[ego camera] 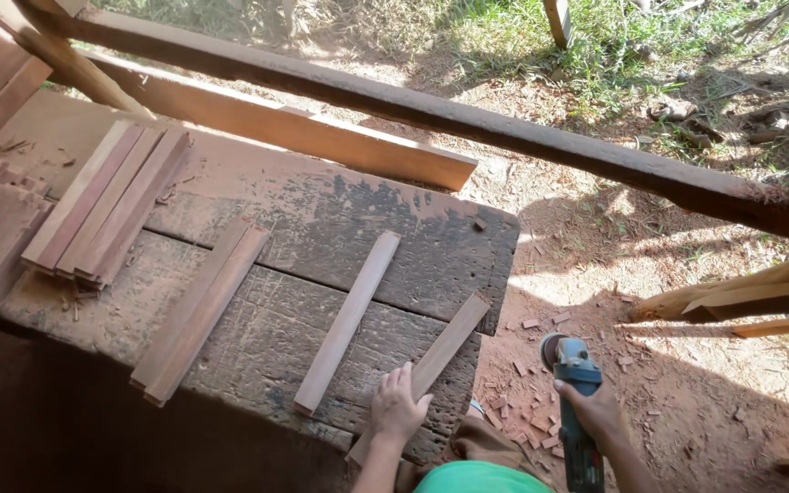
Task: Use an angle grinder with a sanding disc to smooth the surfaces and edges of several wooden slats.
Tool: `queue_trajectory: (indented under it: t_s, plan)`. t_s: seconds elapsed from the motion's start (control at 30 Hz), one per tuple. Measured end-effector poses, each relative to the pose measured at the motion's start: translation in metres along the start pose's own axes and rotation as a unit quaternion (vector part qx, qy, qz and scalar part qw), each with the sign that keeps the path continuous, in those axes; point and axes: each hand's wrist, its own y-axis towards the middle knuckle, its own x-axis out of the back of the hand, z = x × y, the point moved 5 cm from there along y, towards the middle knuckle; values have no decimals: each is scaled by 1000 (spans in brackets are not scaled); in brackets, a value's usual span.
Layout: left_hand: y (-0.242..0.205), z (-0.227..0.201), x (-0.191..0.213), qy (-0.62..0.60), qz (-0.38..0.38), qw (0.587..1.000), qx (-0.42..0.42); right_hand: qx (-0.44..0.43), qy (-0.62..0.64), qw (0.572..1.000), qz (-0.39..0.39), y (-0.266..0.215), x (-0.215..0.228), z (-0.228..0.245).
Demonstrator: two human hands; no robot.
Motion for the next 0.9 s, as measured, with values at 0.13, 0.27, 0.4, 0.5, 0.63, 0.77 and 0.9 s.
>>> queue_trajectory:
  t_s: [0.13, 0.27, 0.4, 0.5, 0.63, 0.77, 0.9]
  plan:
    - [6, -13, 7, -86, 13, 994, 68, -25, 62, 998, 0, -12, 7, 0]
    - [8, -49, 85, -288, -29, 949, 129, -4, -14, 999, -42, -14, 20, 6]
    - [8, -39, 95, -565, -210, 790, 112, -10, 46, 998, -33, -17, 25, 2]
    - [7, -39, 72, -682, -196, 655, 260, 1, 16, 999, -51, -22, 23, 4]
    - [7, -48, -5, -836, -142, 321, 421, 8, -9, 999, -37, -19, 16, 3]
    - [14, -52, -48, -838, -111, 309, 436, 49, 6, 998, -28, -35, 8, 22]
    - [9, -80, 8, -797, 7, 464, 387, 76, -42, 996, -24, -28, 4, 22]
